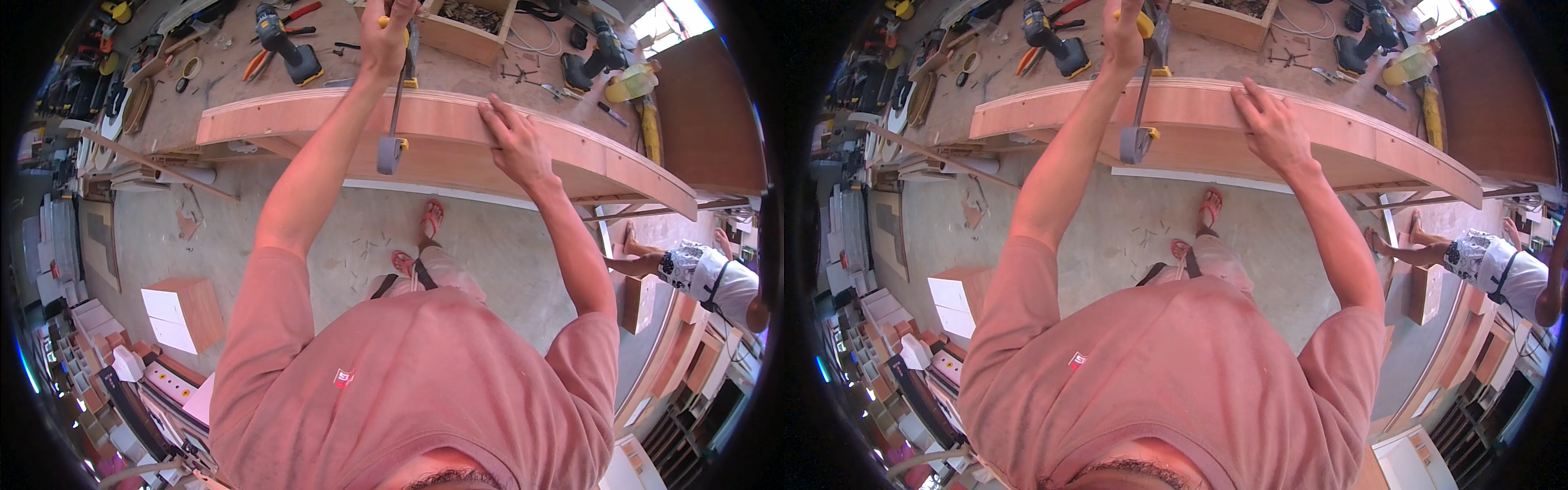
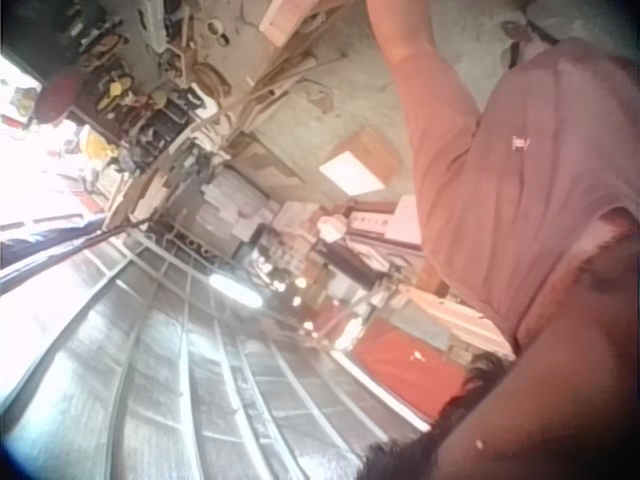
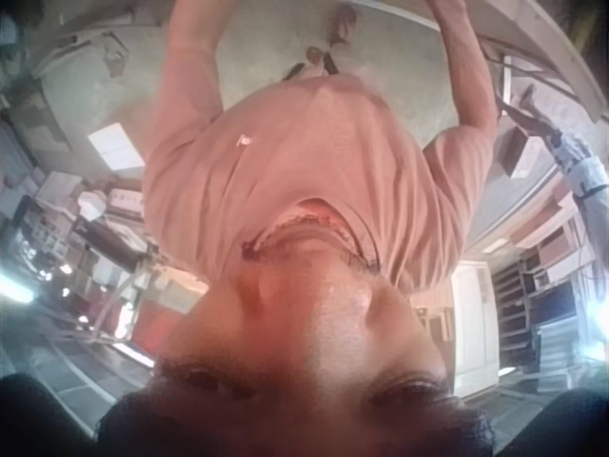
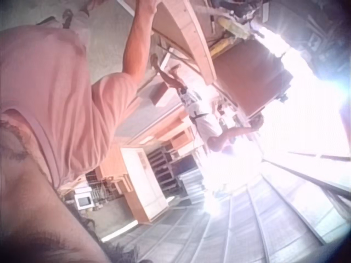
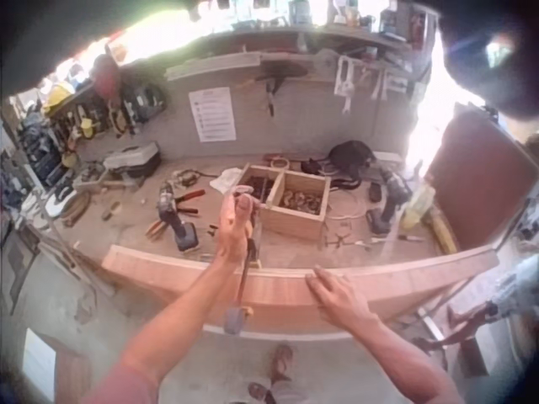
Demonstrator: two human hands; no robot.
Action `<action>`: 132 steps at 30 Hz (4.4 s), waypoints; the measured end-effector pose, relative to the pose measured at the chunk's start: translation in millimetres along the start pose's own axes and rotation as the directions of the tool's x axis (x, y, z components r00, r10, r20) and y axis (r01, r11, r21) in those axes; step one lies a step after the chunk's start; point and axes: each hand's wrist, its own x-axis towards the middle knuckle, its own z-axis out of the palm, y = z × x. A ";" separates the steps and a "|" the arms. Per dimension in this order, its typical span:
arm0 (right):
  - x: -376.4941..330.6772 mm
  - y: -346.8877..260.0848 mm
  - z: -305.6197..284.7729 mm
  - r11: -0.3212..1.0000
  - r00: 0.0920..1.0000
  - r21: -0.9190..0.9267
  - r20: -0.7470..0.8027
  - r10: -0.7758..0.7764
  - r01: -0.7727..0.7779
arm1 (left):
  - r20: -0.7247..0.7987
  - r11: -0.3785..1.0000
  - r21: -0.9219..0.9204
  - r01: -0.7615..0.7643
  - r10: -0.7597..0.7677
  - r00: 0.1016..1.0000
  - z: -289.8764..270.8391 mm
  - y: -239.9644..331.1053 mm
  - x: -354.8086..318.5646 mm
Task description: The person assembles a curved wooden panel by repeatedly clamping, drilling, and screwing fasteners into pre-drilled holes. They use a cordless drill and a clamp to secure the panel to a workbench, then remove the clamp and repeat the process along the panel's length.
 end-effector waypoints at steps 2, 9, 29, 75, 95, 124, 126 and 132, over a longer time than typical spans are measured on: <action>-0.1 -0.4 -0.6 1.000 1.000 0.010 0.010 0.014 -0.014 | 0.003 1.000 0.011 0.027 -0.027 1.000 0.0 1.8 -0.7; -0.1 3.6 0.5 1.000 0.999 -0.010 0.011 -0.030 0.030 | -0.014 0.996 0.064 0.070 -0.069 0.998 14.4 24.3 -4.3; 4.0 2.1 -4.6 0.999 0.999 0.036 0.042 -0.015 0.013 | -0.176 0.905 0.421 -0.064 0.151 0.973 18.2 17.5 5.9; 6.4 3.9 -6.2 0.993 0.997 0.114 0.072 0.000 -0.009 | -0.347 0.890 0.451 0.069 0.104 0.932 20.5 2.2 30.0; 9.1 1.2 -8.9 0.992 0.998 0.128 0.060 0.010 -0.017 | -0.284 0.808 0.574 -0.133 0.349 0.893 21.3 -3.1 30.4; -5.6 20.1 34.2 0.938 0.963 -0.307 0.256 -0.078 0.158 | 0.314 0.191 0.827 -0.529 0.624 0.716 11.0 -27.3 34.8; 29.9 -8.2 25.4 0.990 0.980 0.079 0.149 -0.132 0.121 | 0.065 0.433 0.852 -0.294 0.470 0.880 -65.7 -23.1 25.9; 7.1 3.7 4.0 0.994 0.992 0.110 0.125 -0.014 0.000 | -0.182 0.881 0.474 0.007 0.090 0.979 5.9 -0.1 29.5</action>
